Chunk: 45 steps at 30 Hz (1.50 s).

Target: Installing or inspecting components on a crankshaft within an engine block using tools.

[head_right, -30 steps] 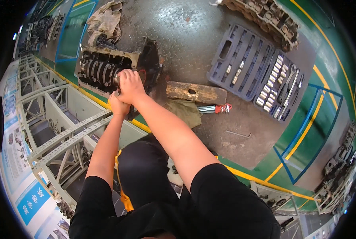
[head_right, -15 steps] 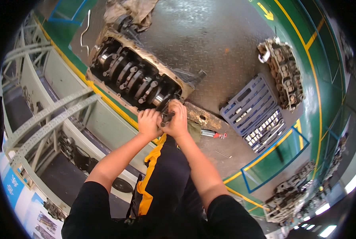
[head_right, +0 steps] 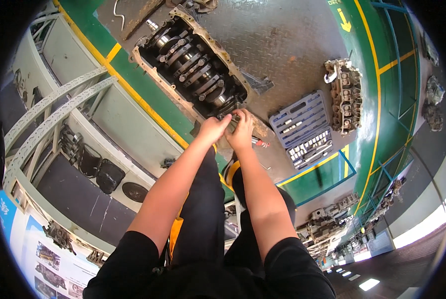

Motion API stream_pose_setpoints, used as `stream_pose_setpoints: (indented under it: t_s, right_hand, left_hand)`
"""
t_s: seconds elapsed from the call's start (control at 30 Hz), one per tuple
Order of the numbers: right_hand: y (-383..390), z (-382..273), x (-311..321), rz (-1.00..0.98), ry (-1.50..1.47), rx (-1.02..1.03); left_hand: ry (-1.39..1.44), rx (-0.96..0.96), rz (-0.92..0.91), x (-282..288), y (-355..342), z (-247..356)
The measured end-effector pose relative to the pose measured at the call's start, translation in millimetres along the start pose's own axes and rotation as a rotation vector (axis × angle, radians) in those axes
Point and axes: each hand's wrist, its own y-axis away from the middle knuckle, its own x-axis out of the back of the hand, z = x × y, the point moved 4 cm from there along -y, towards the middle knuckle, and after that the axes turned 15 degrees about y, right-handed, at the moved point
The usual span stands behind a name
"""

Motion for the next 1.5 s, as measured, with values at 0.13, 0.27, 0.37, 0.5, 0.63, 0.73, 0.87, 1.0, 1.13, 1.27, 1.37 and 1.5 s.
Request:
stream_pose_setpoints:
  t_s: [0.13, 0.27, 0.37, 0.5, 0.63, 0.73, 0.87, 1.0, 1.13, 1.27, 1.37, 1.5]
  right_hand:
    - [-3.7, 21.3, 5.9, -0.183, -0.219, 0.029]
    - [-0.7, 40.9, 4.1, -0.468, -0.647, -0.214]
    - [-11.0, 47.5, -2.7, -0.457, -0.802, -0.453]
    - [-20.3, 23.8, 1.3, -0.443, -0.642, -0.492]
    - [-17.2, 14.5, 5.1, -0.501, -0.492, -0.388]
    - [-39.7, 85.2, -31.1, -0.695, -0.208, -0.464]
    - [-33.6, 32.2, -32.4, -1.367, -0.547, -0.912]
    - [-39.5, 14.9, -8.3, -1.386, -0.987, -1.258]
    - [-35.1, -7.2, -12.8, -1.039, -1.335, -1.384]
    - [-44.4, 7.6, -20.2, -1.077, -1.376, -1.446]
    - [-38.7, -8.1, -12.8, -1.035, -1.327, -1.571]
    - [-47.1, -28.5, -16.9, -1.083, -1.54, -1.462]
  left_hand:
    - [0.014, 0.09, -0.015, -13.0, -5.2, 15.2]
    - [0.433, 0.476, -0.085, -25.8, 8.1, 26.1]
    - [0.803, 0.662, 0.084, -34.3, 5.0, 2.4]
    - [0.747, 0.644, 0.088, -43.6, 7.9, -18.5]
    - [0.897, 0.75, 0.147, -38.2, 28.5, -28.3]
    - [0.691, 0.549, 0.144, -55.9, 26.2, 8.9]
    - [0.209, 0.389, 0.254, -32.6, 42.8, -15.0]
    - [0.022, 0.323, 0.236, -33.5, 51.9, 22.1]
    - [-0.069, 0.217, 0.403, -34.4, 52.5, 18.1]
    - [-0.031, 0.412, 0.103, -24.1, 45.8, 32.5]
    - [0.235, 0.553, 0.242, -5.7, 63.3, 3.3]
    - [1.01, 0.66, 0.374, -10.1, 77.7, -24.6]
